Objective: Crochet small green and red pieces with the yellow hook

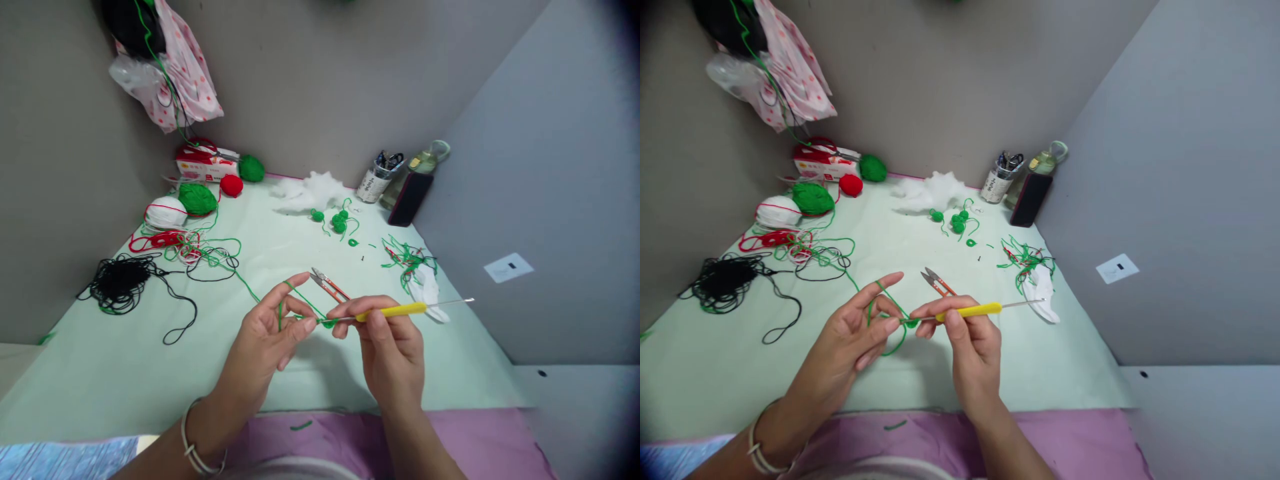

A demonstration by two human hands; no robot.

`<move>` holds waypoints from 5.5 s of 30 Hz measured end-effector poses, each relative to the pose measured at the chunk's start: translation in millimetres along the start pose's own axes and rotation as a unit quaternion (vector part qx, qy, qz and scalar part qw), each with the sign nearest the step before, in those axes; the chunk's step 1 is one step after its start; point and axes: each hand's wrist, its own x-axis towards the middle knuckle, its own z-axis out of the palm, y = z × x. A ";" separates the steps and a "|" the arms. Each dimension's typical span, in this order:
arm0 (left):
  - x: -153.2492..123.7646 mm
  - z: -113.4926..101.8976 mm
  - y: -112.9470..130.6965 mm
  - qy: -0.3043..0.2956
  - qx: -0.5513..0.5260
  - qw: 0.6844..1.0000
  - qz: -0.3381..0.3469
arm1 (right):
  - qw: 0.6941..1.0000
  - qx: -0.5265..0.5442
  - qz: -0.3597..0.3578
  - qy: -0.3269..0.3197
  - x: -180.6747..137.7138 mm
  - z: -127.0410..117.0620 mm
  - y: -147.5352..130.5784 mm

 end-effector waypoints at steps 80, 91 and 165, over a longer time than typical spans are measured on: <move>4.5 -0.8 -6.5 -0.050 -0.191 0.976 -0.094 | 0.962 -0.218 -0.158 0.042 -8.5 -0.9 12.6; -2.0 9.7 -16.0 -0.004 -0.064 0.998 -0.007 | 0.925 -0.312 -0.216 -0.008 -10.3 7.3 11.5; 1.9 0.2 -12.7 -0.016 0.014 1.000 -0.005 | 0.973 -0.201 -0.107 -0.040 -12.7 -3.8 17.0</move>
